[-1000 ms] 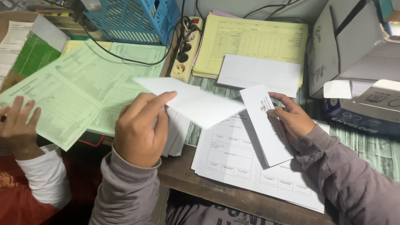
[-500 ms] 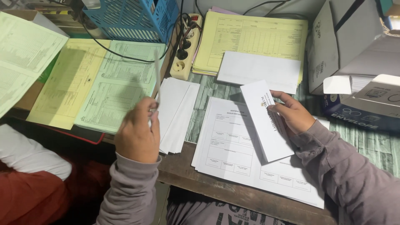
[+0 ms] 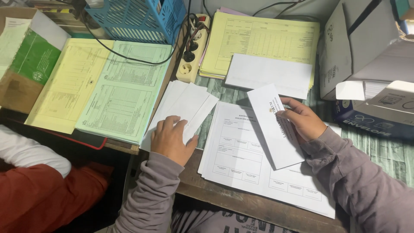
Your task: Folding printed documents and inserting them into envelopes
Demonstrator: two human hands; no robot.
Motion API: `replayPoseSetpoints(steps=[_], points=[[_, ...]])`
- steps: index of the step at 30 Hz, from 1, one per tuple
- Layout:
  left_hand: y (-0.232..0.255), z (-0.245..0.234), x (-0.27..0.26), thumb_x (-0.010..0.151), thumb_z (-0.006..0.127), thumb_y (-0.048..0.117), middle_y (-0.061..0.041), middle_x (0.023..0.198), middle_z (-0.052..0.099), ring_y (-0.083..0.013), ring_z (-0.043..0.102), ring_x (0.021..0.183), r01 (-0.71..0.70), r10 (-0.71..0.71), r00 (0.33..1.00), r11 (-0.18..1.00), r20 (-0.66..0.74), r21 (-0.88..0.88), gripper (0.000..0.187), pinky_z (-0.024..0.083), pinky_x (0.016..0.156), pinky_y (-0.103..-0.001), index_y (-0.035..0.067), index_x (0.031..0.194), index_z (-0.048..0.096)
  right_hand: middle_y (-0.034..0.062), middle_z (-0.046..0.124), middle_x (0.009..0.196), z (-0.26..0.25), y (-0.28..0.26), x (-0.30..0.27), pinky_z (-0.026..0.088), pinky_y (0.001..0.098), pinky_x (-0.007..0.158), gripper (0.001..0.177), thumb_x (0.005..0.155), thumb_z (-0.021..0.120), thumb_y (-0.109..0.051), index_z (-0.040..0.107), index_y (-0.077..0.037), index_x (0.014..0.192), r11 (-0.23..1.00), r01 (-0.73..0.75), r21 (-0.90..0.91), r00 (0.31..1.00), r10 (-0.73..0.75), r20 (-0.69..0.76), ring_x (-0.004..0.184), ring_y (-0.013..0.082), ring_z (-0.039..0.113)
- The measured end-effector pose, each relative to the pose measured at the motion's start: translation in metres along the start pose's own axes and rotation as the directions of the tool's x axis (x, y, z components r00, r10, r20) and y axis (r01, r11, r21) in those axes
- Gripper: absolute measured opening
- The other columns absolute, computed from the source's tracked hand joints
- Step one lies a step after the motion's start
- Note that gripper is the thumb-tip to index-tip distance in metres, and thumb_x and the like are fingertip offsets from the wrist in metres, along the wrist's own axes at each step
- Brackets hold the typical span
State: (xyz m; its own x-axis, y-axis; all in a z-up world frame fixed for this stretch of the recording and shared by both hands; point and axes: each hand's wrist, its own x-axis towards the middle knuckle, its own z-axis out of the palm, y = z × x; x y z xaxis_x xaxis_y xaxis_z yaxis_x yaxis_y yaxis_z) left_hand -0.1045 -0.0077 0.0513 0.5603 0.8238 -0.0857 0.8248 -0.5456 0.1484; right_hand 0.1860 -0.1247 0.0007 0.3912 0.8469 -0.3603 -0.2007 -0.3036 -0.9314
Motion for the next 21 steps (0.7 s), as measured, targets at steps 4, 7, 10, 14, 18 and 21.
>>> replayPoseSetpoints(steps=[4,7,10,14,18,21], points=[[-0.004,-0.027,0.002,0.07,0.07,0.033,-0.016,0.128,0.041,-0.0365,0.031,0.127,-0.005,0.016,0.999,0.97,0.041,-0.243,0.06,0.019,0.102,-0.057,0.008,0.121,0.05,0.0236,0.059,0.099,-0.004,0.007,0.005,0.054,0.0431,0.06,0.05,0.078,0.05,-0.006,0.047,-0.006,0.128,1.0,0.0,0.01,1.0,0.0,0.005,0.077,0.0332,0.063],[-0.006,-0.035,0.009,0.065,0.072,0.034,-0.019,0.136,0.029,-0.0411,0.026,0.129,0.049,-0.009,0.994,0.933,0.111,-0.356,0.078,0.021,0.103,-0.057,0.008,0.13,0.039,0.0234,0.058,0.103,-0.009,0.011,0.009,0.053,0.0447,0.061,0.055,0.078,0.05,-0.007,0.043,-0.008,0.132,1.0,0.001,0.007,1.0,-0.001,0.015,0.079,0.0344,0.062],[-0.01,-0.024,0.013,0.061,0.074,0.039,-0.018,0.142,0.018,-0.04,0.021,0.131,0.081,-0.054,0.992,0.964,0.111,-0.255,0.091,0.02,0.104,-0.055,0.011,0.136,0.03,0.0237,0.057,0.106,-0.012,0.016,0.013,0.053,0.0465,0.062,0.055,0.078,0.05,-0.008,0.042,-0.009,0.133,1.0,-0.01,0.001,1.0,0.01,0.022,0.08,0.0361,0.061],[-0.013,-0.016,0.02,0.059,0.073,0.042,-0.015,0.145,0.011,-0.037,0.012,0.134,0.085,-0.057,0.988,0.977,0.145,-0.194,0.097,0.015,0.107,-0.053,0.017,0.139,0.023,0.0197,0.056,0.104,-0.007,0.016,0.009,0.053,0.0447,0.062,0.054,0.079,0.049,-0.009,0.04,-0.009,0.133,0.996,-0.005,0.086,1.0,0.005,0.001,0.08,0.0322,0.061],[-0.006,-0.025,0.029,0.059,0.074,0.044,-0.018,0.144,0.013,-0.0378,0.014,0.134,0.094,-0.071,0.989,0.977,0.126,-0.19,0.101,0.016,0.107,-0.053,0.015,0.14,0.022,0.0215,0.056,0.103,-0.008,0.015,0.011,0.054,0.0455,0.061,0.055,0.078,0.048,-0.008,0.04,-0.009,0.133,0.993,-0.011,0.115,1.0,0.01,0.006,0.078,0.0337,0.061],[-0.005,-0.024,0.04,0.059,0.073,0.054,-0.017,0.145,0.01,-0.0351,0.016,0.134,0.162,-0.142,0.968,0.983,0.209,-0.085,0.111,0.021,0.106,-0.049,0.018,0.143,0.009,0.0248,0.053,0.108,-0.008,0.02,0.013,0.051,0.0497,0.066,0.058,0.078,0.046,-0.006,0.038,-0.008,0.135,0.997,-0.041,0.07,0.999,0.04,0.014,0.085,0.0358,0.059]])
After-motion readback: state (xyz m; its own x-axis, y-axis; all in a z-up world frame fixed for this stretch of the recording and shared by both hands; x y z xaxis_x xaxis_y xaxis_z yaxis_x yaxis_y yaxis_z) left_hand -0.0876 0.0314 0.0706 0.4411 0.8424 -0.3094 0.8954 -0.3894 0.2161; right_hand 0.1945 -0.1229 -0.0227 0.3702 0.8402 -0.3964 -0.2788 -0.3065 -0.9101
